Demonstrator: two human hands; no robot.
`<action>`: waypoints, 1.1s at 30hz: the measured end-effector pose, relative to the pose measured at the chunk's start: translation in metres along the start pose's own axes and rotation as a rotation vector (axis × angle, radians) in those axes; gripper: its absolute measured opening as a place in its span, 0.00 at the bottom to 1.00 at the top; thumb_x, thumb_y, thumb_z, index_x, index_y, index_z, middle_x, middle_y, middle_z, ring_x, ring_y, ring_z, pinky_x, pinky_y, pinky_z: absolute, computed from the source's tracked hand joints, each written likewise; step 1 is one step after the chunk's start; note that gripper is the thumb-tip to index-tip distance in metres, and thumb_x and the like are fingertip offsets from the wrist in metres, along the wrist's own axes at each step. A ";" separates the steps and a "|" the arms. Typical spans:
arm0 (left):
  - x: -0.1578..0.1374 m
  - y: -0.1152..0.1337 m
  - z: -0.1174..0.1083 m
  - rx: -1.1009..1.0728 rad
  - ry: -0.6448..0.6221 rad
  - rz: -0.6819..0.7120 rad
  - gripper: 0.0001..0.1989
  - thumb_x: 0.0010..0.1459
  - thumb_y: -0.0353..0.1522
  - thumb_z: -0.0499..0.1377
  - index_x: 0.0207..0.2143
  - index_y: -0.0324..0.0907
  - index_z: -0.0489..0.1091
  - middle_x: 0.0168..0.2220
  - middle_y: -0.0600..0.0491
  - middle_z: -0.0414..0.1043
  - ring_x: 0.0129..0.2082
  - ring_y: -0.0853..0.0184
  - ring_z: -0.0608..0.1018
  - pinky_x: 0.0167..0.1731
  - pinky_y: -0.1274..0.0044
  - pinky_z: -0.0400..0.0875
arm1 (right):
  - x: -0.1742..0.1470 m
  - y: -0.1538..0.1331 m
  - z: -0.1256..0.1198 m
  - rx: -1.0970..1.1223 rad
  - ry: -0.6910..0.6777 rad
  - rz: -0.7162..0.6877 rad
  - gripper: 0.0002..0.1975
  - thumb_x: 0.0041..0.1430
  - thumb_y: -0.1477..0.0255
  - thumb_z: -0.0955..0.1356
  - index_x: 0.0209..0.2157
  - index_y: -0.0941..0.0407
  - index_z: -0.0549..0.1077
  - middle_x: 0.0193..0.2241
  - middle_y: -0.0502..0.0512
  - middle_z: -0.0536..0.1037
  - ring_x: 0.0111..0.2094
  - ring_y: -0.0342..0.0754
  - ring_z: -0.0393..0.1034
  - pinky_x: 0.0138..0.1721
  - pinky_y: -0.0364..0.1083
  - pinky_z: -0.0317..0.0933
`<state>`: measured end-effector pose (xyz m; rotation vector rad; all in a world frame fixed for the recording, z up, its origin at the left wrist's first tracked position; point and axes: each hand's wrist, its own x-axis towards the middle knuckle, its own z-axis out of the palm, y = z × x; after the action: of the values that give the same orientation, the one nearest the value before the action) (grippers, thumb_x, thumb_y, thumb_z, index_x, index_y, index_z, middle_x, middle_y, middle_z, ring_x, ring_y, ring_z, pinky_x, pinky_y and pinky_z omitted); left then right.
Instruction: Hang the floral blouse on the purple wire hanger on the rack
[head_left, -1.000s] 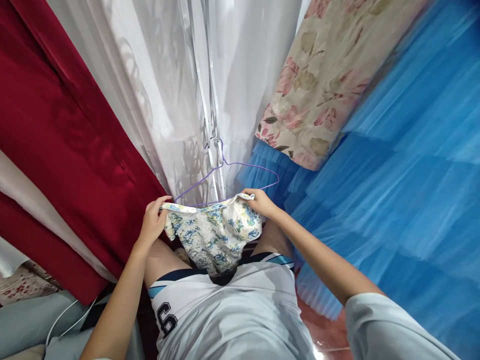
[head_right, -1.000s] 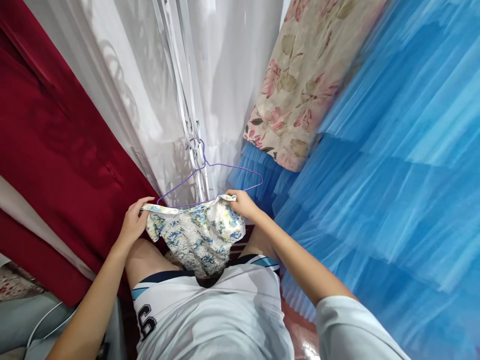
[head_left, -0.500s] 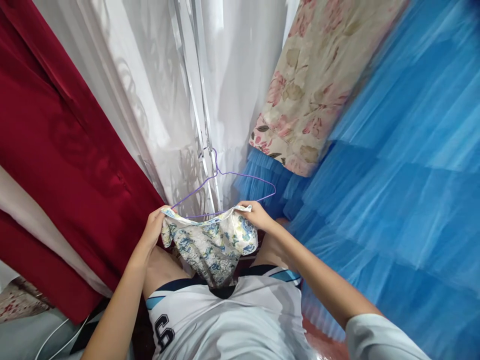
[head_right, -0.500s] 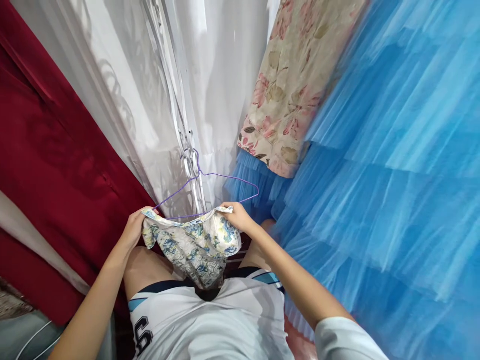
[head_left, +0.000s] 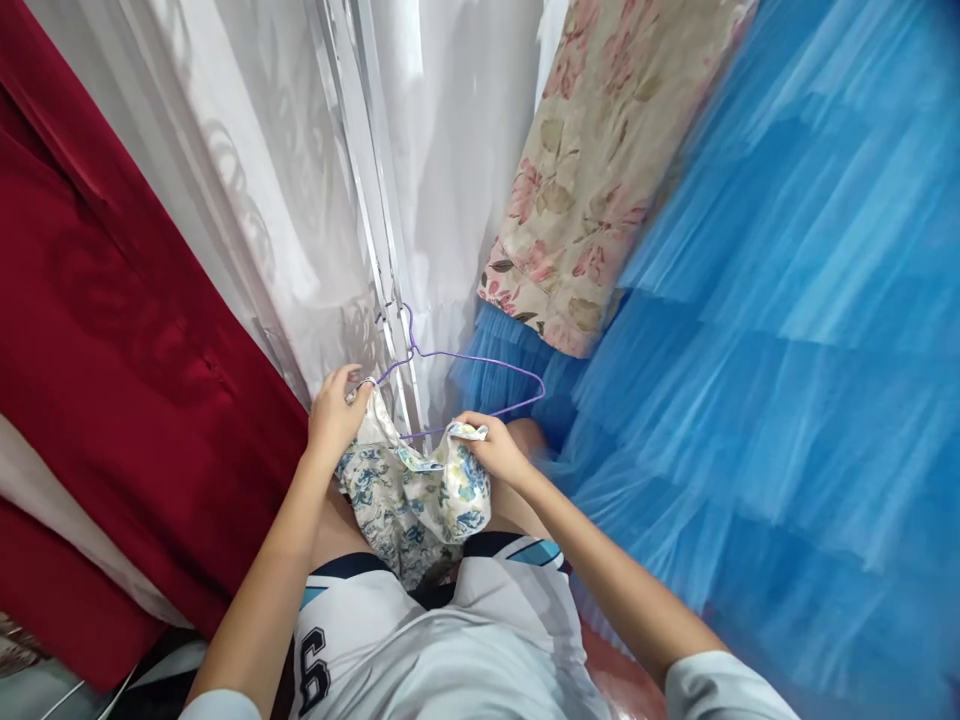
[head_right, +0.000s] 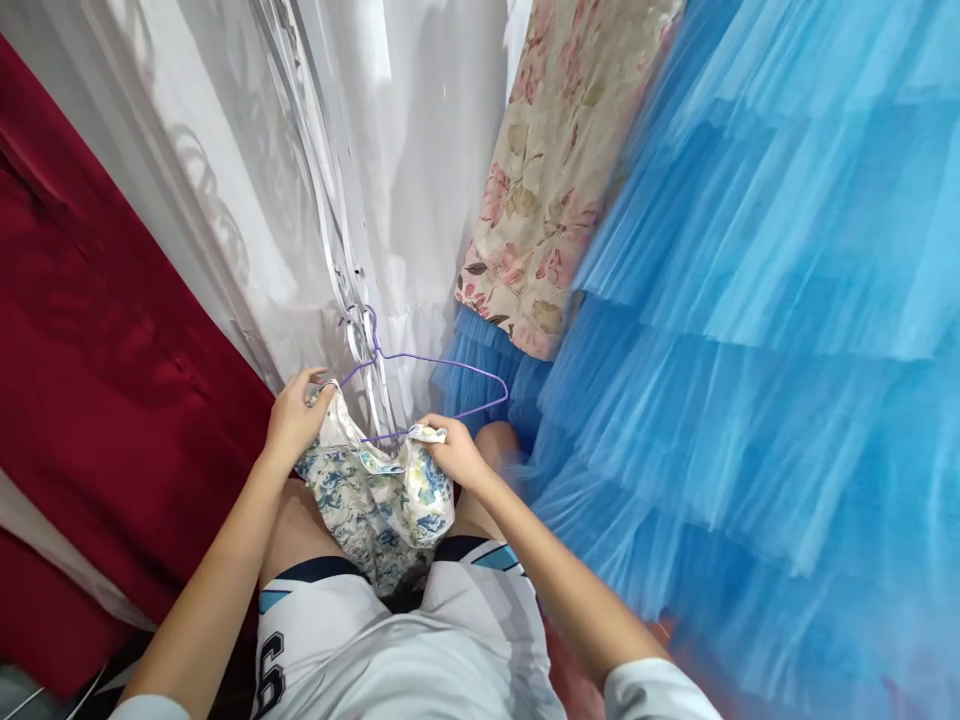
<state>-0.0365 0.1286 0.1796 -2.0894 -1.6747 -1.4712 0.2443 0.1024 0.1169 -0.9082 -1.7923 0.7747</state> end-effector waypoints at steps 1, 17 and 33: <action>-0.004 0.001 0.000 0.000 0.074 -0.024 0.17 0.57 0.42 0.60 0.47 0.45 0.72 0.43 0.48 0.75 0.38 0.61 0.76 0.36 0.75 0.66 | -0.005 -0.002 -0.003 -0.019 0.071 -0.021 0.16 0.53 0.74 0.64 0.44 0.55 0.75 0.30 0.53 0.76 0.31 0.49 0.67 0.33 0.45 0.59; -0.023 -0.012 -0.013 -0.158 0.124 -0.148 0.15 0.55 0.45 0.62 0.36 0.44 0.71 0.27 0.55 0.74 0.16 0.72 0.67 0.22 0.80 0.60 | 0.046 -0.001 -0.112 -0.542 -0.054 -0.059 0.13 0.59 0.64 0.65 0.29 0.58 0.76 0.23 0.52 0.75 0.25 0.46 0.65 0.29 0.44 0.55; -0.019 -0.042 -0.030 -0.354 0.116 -0.156 0.13 0.53 0.41 0.63 0.34 0.41 0.74 0.34 0.50 0.76 0.36 0.64 0.77 0.39 0.76 0.69 | 0.046 -0.023 -0.133 -0.278 -0.336 0.142 0.22 0.56 0.54 0.69 0.20 0.59 0.72 0.16 0.50 0.70 0.18 0.41 0.58 0.22 0.43 0.50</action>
<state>-0.0869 0.1142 0.1627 -2.0151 -1.6677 -2.0261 0.3499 0.1440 0.2039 -1.1493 -2.1872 0.8179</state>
